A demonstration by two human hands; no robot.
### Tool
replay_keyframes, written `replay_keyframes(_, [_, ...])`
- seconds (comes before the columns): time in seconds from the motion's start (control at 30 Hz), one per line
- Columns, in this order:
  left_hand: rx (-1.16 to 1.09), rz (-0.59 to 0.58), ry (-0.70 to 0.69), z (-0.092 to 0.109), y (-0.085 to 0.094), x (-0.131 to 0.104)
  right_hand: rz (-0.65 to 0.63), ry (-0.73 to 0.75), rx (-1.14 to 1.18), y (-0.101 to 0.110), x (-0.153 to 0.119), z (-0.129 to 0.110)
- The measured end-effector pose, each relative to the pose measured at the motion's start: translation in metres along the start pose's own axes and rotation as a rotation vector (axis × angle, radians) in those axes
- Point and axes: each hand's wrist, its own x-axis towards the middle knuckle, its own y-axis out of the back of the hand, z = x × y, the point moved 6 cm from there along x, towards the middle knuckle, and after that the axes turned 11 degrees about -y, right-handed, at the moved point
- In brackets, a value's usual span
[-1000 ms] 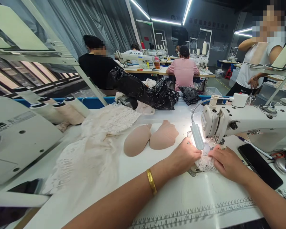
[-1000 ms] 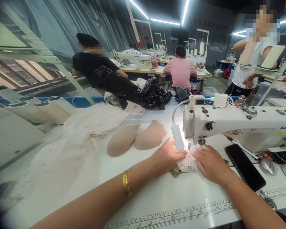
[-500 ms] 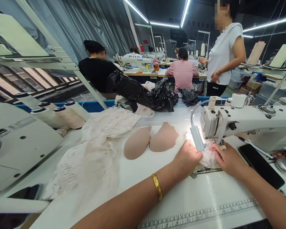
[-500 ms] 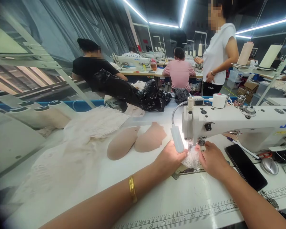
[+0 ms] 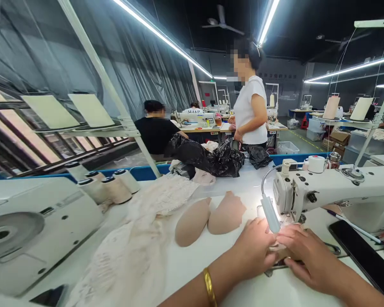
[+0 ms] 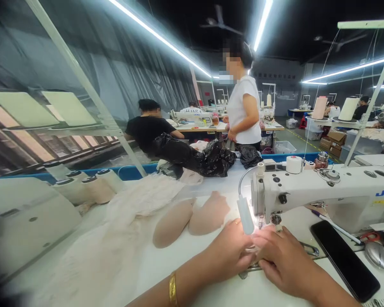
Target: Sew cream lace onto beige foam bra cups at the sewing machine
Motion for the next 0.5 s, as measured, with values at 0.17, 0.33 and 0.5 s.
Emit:
replay_keyframes(0.17, [-0.142, -0.12, -0.15, 0.02, 0.006, 0.0, -0.074, -0.095, -0.173, -0.006, 0.006, 0.011])
replay_keyframes(0.33, [0.035, -0.074, -0.164, 0.015, 0.007, -0.003, -0.102, -0.171, -0.258, -0.009, 0.005, 0.037])
replay_keyframes(0.5, [0.077, 0.05, -0.262, 0.01, -0.001, -0.002, -0.053, -0.139, -0.209, -0.006, 0.003, 0.035])
